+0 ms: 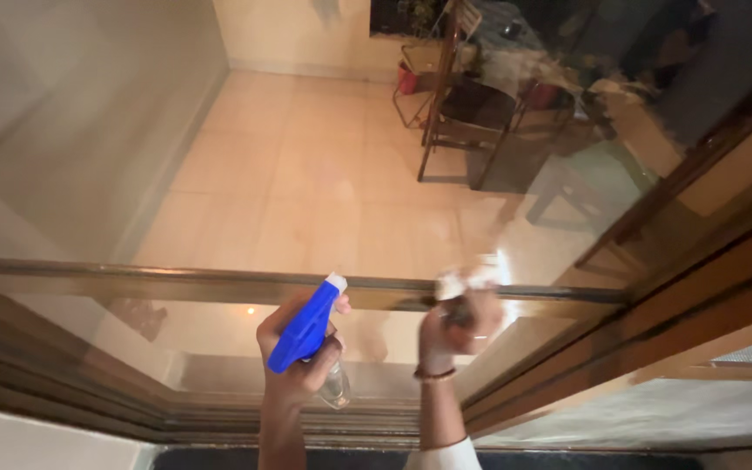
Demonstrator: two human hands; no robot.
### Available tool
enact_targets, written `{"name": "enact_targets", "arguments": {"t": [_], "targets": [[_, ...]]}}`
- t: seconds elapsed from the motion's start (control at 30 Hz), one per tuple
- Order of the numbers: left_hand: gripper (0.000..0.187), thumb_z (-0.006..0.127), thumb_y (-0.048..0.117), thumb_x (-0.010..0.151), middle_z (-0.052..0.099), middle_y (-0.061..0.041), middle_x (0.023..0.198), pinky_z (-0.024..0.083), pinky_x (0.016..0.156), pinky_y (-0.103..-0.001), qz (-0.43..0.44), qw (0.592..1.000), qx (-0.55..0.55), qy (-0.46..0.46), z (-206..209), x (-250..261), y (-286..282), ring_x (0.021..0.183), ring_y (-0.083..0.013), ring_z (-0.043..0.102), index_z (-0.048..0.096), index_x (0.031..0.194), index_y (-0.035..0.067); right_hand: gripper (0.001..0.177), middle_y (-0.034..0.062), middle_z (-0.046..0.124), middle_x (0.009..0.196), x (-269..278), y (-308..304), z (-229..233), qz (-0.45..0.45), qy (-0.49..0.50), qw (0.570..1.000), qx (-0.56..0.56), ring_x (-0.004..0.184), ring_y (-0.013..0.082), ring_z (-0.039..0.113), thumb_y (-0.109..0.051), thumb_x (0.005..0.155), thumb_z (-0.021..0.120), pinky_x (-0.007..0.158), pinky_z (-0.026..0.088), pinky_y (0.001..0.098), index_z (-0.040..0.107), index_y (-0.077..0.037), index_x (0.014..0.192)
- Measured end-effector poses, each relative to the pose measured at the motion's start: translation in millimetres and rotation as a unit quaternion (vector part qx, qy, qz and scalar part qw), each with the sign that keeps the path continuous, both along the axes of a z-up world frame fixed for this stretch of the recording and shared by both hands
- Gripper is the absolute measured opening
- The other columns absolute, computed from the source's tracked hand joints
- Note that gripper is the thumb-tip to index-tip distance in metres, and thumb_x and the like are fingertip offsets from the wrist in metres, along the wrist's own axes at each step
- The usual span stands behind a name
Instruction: The person sprays a glass door with a blue spray bottle and wipes the surface with a white cloth. They clean the glass panels and the metal frame, moving the cloth in circular and linear motions.
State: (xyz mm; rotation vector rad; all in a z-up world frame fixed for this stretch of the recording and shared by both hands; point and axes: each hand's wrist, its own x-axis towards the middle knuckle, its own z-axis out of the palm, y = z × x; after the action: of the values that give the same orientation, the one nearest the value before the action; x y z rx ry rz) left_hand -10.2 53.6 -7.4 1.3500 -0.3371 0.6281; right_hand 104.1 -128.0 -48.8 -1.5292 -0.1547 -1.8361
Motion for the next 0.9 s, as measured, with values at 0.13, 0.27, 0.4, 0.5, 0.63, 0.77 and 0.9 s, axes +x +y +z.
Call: {"name": "enact_targets", "arguments": {"t": [0.13,0.27,0.4,0.5,0.63,0.77,0.9], "targets": [[0.051,0.065,-0.008,0.074,0.074,-0.019,0.109,0.057,0.068,-0.026,-0.021,0.999,-0.018,-0.026,-5,1,27,0.067,-0.0123,0.07,0.061,0.125,-0.011,0.018,0.016,0.068,0.105,-14,33,-9,0.077,0.052,0.984,-0.153,0.106,0.0314,0.066,0.003,0.083,0.067,0.097,0.055,0.0429,0.054,-0.007,0.087],[0.051,0.067,-0.007,0.074,0.073,-0.02,0.107,0.056,0.06,-0.025,-0.05,0.997,-0.037,-0.042,-5,-1,65,0.065,-0.0126,0.07,0.059,0.124,-0.012,0.04,0.009,0.051,0.136,8,33,24,-0.095,-0.008,0.991,0.096,0.126,0.0274,0.059,0.003,0.095,0.078,0.115,0.054,0.0427,0.048,0.003,0.121],[0.048,0.069,-0.007,0.077,0.072,-0.016,0.095,0.058,0.078,-0.031,-0.025,0.997,0.003,-0.071,-1,-7,98,0.081,-0.0183,0.07,0.059,0.123,-0.013,0.05,0.0137,0.034,0.161,-12,72,50,-0.01,0.061,0.993,0.104,0.148,0.034,0.042,0.016,0.094,0.059,0.124,0.045,0.0448,0.053,-0.005,0.138],[0.048,0.068,-0.005,0.077,0.073,-0.017,0.099,0.058,0.07,-0.029,-0.027,0.999,-0.022,-0.041,2,-2,126,0.073,-0.0149,0.069,0.061,0.123,-0.013,0.06,0.0166,0.017,0.174,-25,141,42,0.279,0.094,0.93,0.221,0.147,0.0396,0.042,0.01,0.088,0.056,0.095,0.05,0.0438,0.051,0.0,0.147],[0.051,0.073,-0.001,0.078,0.074,-0.017,0.106,0.058,0.07,-0.025,-0.039,0.997,-0.025,-0.055,-1,-4,159,0.068,-0.0107,0.069,0.06,0.126,-0.011,0.053,0.0212,0.021,0.167,-71,204,32,0.042,0.193,0.974,-0.11,0.155,0.0392,0.025,-0.014,0.106,0.05,0.123,0.027,0.0515,0.035,0.002,0.154],[0.051,0.077,0.001,0.079,0.074,-0.016,0.107,0.057,0.065,-0.024,-0.079,0.994,-0.038,-0.059,0,-7,186,0.068,-0.0095,0.068,0.061,0.126,-0.01,0.051,0.0126,0.043,0.159,-55,216,41,0.474,0.12,0.743,0.457,0.135,0.0201,0.048,-0.012,0.105,0.046,0.103,0.044,0.0337,0.034,-0.013,0.154],[0.05,0.078,0.001,0.078,0.075,-0.016,0.107,0.053,0.06,-0.022,-0.094,0.995,-0.024,-0.027,0,-15,213,0.066,-0.008,0.067,0.063,0.124,-0.01,0.044,0.0153,0.053,0.147,-60,203,31,0.127,0.154,0.972,0.124,0.126,0.0214,0.058,0.008,0.107,0.051,0.107,0.053,0.035,0.049,-0.002,0.15]]}}
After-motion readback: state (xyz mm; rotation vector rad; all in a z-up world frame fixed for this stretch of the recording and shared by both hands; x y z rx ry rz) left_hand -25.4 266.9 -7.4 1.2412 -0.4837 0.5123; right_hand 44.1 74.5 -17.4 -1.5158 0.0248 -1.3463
